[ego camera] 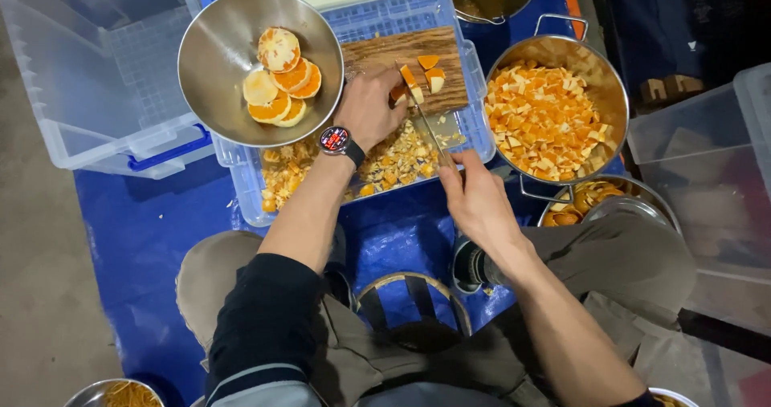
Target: Slicing oranges on a wooden cutting board and transferring the slices into a metal bowl.
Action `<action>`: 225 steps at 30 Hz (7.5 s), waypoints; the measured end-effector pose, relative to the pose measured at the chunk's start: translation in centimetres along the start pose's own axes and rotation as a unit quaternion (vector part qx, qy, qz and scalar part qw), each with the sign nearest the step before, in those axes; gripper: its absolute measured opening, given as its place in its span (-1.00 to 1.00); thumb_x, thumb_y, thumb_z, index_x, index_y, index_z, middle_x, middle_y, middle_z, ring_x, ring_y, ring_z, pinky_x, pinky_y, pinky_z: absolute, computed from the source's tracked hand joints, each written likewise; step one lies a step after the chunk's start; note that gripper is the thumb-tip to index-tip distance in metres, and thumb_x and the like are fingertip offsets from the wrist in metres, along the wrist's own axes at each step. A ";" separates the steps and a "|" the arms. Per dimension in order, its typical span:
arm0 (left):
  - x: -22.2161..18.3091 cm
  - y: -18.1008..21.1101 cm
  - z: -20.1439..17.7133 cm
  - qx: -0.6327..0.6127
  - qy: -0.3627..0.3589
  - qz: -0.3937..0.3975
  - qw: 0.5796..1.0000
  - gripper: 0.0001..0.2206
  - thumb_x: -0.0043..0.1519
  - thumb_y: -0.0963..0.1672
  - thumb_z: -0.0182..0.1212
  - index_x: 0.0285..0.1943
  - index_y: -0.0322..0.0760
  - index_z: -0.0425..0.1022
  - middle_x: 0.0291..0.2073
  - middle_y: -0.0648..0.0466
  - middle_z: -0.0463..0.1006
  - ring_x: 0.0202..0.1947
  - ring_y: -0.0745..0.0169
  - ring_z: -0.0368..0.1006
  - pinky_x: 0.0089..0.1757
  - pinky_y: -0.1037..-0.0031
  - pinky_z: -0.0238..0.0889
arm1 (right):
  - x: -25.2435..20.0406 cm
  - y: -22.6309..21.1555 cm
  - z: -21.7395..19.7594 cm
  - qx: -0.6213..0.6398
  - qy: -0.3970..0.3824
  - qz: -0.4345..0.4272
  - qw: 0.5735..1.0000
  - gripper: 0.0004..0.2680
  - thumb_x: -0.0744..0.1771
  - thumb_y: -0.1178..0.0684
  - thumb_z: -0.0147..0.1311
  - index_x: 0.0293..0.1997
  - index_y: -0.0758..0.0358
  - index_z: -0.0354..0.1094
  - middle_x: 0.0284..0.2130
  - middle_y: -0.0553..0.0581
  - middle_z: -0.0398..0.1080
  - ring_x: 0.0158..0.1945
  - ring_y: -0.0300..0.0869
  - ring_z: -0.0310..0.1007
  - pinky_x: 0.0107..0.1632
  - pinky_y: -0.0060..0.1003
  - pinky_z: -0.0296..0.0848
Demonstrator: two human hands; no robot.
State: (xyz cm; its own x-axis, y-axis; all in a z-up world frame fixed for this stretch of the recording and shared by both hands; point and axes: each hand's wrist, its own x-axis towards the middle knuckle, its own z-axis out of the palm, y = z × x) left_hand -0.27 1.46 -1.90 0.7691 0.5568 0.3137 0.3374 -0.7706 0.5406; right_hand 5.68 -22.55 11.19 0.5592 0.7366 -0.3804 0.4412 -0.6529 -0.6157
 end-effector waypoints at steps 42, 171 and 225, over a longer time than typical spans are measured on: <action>3.4 6.7 6.4 -0.097 0.215 -0.185 0.954 -0.68 0.37 -0.07 0.00 0.19 -0.33 0.48 0.05 -0.13 0.54 0.15 -0.09 0.37 0.17 0.05 0.21 | 4.4 5.1 -2.3 0.174 -0.035 0.022 0.984 -0.84 0.47 0.02 -0.20 0.07 0.24 0.23 -0.49 0.08 0.42 -0.53 -0.20 0.43 -0.44 -0.27 0.42; 1.4 4.7 -1.6 -0.222 0.057 -0.295 0.928 -0.72 0.16 -0.12 0.40 0.02 -0.24 0.52 -0.19 -0.09 0.69 -0.07 -0.08 0.64 -0.13 0.24 0.59 | 4.9 7.7 -3.3 0.149 0.048 -0.053 0.986 -0.73 0.46 0.03 -0.07 0.15 0.53 0.30 -0.44 0.40 0.49 -0.59 0.02 0.53 -0.60 -0.17 0.52; -0.3 1.7 1.0 -0.117 0.094 -0.228 0.962 -0.83 0.25 -0.20 0.14 -0.06 -0.35 0.26 -0.11 -0.22 0.40 0.00 -0.36 0.49 -0.11 0.04 0.48 | 3.2 -4.4 1.0 -0.045 0.000 0.001 0.999 -0.72 0.39 -0.16 -0.06 0.17 0.09 0.34 -0.08 0.35 0.53 0.16 0.27 0.44 0.20 0.23 0.39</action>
State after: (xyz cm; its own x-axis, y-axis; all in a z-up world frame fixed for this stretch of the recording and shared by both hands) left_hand 0.64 -0.32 -1.81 0.4511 0.8836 0.1257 0.4678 -0.3540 0.8098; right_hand 4.85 -17.13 11.96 0.5596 0.7357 -0.3815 0.5021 -0.6672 -0.5502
